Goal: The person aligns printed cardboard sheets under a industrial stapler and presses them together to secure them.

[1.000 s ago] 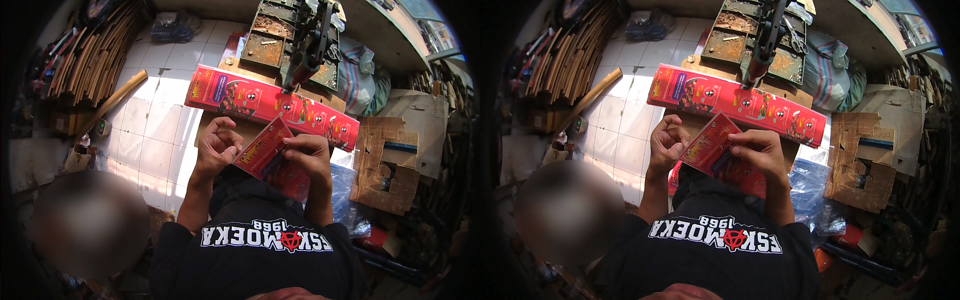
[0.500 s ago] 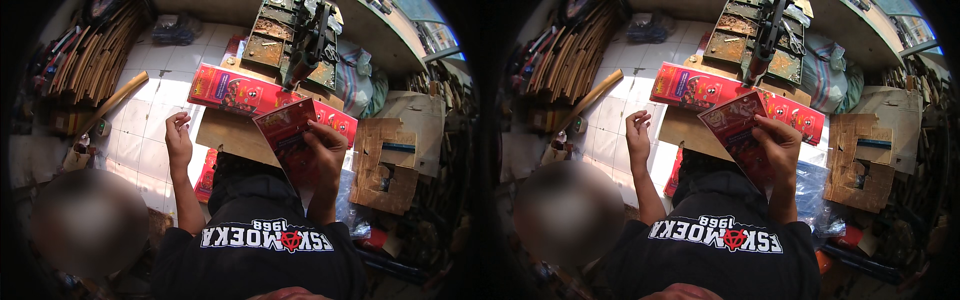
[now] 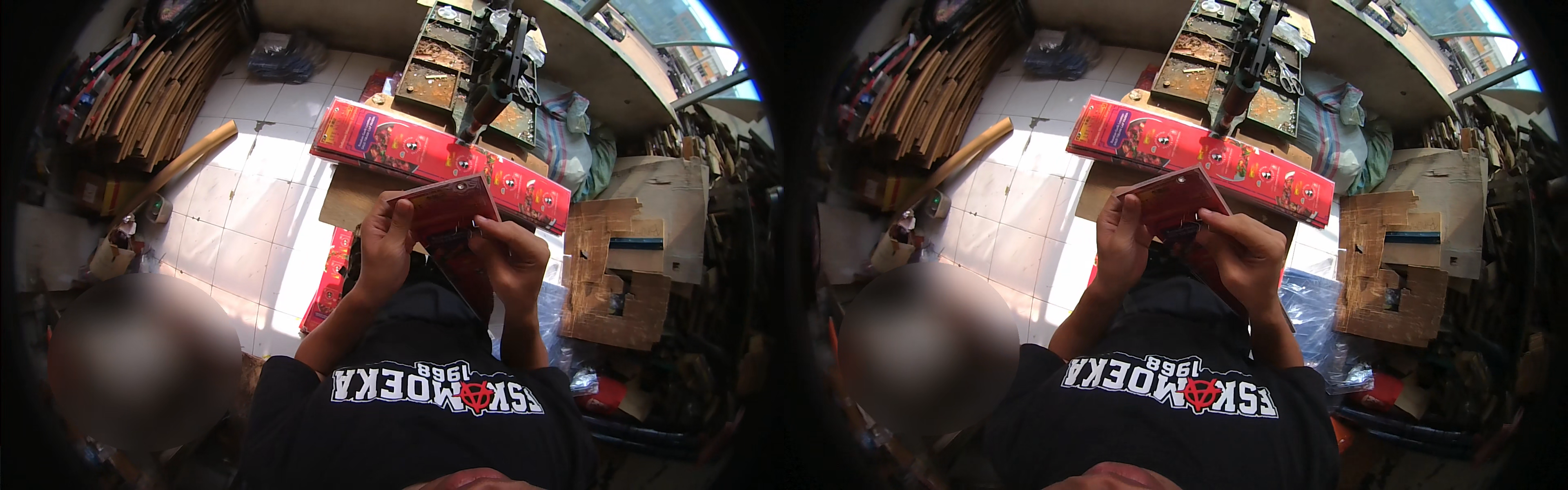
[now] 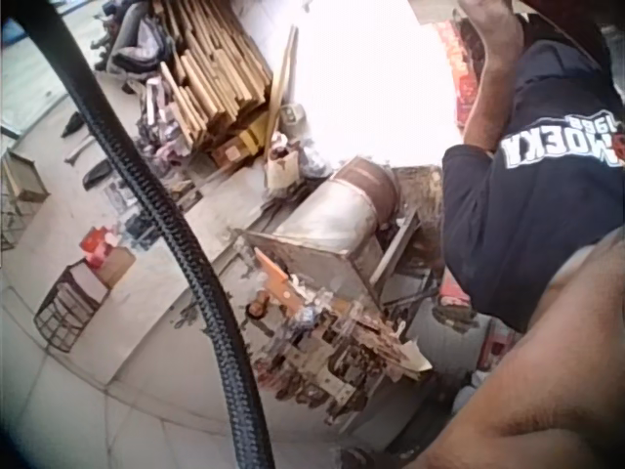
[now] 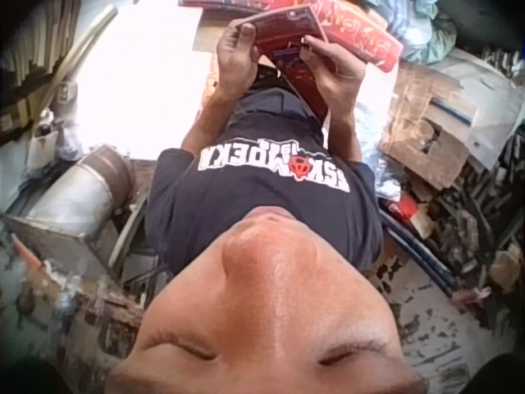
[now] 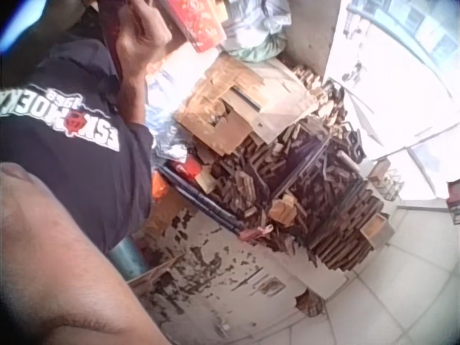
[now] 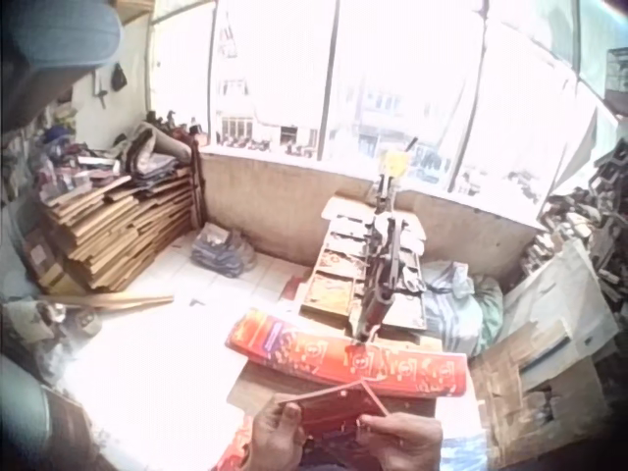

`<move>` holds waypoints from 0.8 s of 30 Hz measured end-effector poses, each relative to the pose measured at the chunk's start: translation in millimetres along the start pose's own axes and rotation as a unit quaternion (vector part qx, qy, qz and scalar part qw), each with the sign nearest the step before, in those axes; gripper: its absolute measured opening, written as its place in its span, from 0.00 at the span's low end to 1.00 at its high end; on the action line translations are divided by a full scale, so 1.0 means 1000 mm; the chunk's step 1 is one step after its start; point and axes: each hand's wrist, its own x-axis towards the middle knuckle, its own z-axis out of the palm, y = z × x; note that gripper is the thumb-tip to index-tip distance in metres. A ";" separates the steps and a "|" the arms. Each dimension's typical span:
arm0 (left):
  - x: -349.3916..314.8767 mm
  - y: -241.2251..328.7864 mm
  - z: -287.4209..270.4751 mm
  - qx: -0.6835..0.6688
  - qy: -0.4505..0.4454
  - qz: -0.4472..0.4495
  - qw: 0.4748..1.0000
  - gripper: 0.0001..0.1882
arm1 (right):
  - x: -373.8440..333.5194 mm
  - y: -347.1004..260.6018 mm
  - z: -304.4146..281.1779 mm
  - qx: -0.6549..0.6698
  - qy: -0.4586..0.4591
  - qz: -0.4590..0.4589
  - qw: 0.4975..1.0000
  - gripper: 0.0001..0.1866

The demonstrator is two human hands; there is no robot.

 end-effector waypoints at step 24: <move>0.007 -0.027 0.004 -0.409 -0.248 -0.123 0.870 0.15 | -0.009 -0.020 0.046 -0.130 0.086 -0.208 0.966 0.21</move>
